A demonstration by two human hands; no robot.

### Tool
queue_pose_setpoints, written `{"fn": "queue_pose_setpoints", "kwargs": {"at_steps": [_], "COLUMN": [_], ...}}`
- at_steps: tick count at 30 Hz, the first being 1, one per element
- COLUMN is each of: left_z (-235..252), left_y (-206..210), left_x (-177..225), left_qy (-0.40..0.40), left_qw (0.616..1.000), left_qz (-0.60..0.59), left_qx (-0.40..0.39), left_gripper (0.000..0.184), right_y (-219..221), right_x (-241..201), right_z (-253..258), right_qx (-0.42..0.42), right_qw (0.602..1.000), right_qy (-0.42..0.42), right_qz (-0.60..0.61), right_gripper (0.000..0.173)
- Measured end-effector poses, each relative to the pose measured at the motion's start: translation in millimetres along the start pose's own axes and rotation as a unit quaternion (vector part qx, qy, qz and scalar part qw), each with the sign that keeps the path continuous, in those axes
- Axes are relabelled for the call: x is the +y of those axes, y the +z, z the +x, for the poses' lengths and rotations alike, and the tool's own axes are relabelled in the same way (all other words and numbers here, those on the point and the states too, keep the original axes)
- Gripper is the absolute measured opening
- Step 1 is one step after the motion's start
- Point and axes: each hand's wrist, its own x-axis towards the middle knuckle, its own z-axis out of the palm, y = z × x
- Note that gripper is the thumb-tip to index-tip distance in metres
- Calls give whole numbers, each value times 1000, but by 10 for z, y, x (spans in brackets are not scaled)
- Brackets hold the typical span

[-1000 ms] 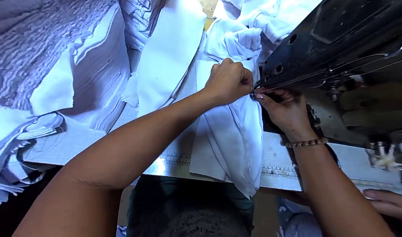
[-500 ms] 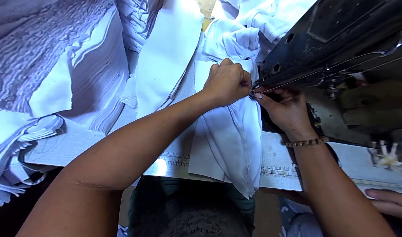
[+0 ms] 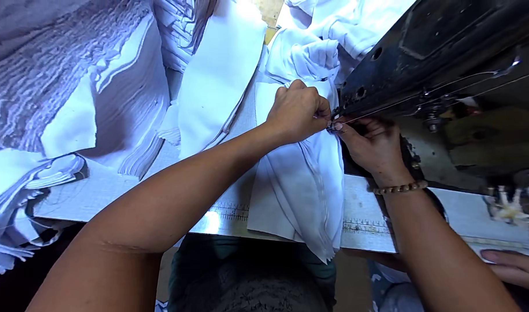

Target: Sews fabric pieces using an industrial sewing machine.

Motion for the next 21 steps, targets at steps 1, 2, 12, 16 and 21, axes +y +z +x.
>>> {"fn": "queue_pose_setpoints", "kwargs": {"at_steps": [1, 2, 12, 16, 21], "left_z": [-3, -5, -9, -16, -93], "left_y": [1, -3, -21, 38, -13], "left_x": [1, 1, -22, -42, 53], "left_qy": [1, 2, -3, 20, 53], "left_qw": [1000, 1000, 1000, 999, 995], "left_qz": [-2, -5, -24, 14, 86], "left_qx": [1, 0, 9, 22, -5], "left_gripper": [17, 18, 31, 24, 22], "right_y": [-13, -27, -303, -240, -170], "right_x": [-20, -35, 75, 37, 52], "right_z": [-10, -13, 125, 87, 65], "right_qx": [-3, -3, 88, 46, -9], "right_qw": [1000, 1000, 787, 807, 856], "right_qy": [11, 23, 211, 227, 190], "right_qz": [-9, -15, 573, 544, 480], "right_gripper": [9, 8, 49, 46, 31]}}
